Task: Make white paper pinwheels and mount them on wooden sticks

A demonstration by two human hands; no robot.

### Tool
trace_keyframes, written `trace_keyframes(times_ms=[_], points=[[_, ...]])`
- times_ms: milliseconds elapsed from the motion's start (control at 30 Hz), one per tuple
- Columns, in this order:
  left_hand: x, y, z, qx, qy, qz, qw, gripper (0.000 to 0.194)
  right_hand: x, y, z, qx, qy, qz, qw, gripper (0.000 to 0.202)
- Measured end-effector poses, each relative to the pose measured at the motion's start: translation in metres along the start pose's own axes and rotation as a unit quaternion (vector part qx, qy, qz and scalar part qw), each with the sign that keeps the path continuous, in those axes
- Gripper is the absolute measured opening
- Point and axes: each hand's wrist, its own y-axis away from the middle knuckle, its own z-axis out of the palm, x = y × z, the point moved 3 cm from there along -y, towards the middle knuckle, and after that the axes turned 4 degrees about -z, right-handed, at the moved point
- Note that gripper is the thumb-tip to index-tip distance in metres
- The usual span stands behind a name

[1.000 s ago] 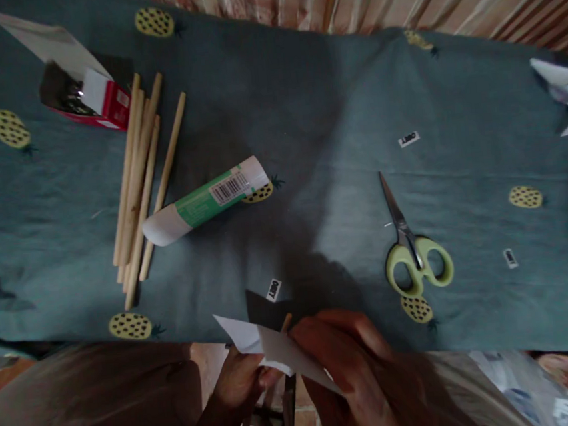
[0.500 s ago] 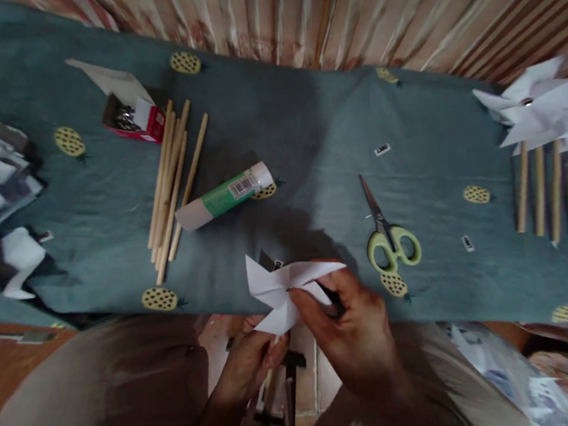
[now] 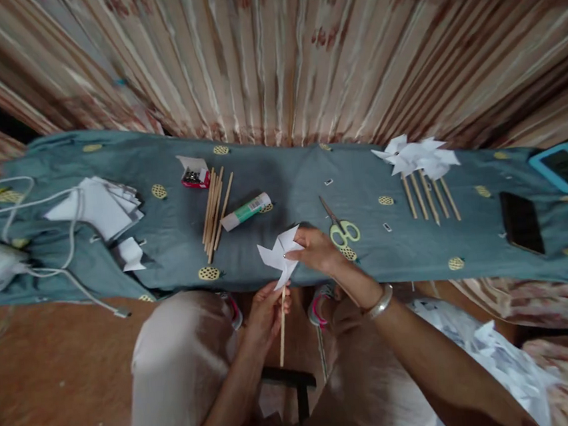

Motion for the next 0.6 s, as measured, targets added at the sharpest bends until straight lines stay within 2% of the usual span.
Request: trace_keyframes(times_ms=[300, 600], points=[[0.000, -0.002, -0.002, -0.032, -0.023, 0.037, 0.999, 0.036, -0.003, -0.021, -0.004, -0.046, 0.018, 0.035, 0.998, 0.026], [0.001, -0.001, -0.005, 0.011, -0.037, 0.050, 0.998, 0.043, -0.004, -0.020, -0.008, -0.053, 0.038, 0.044, 0.997, 0.027]])
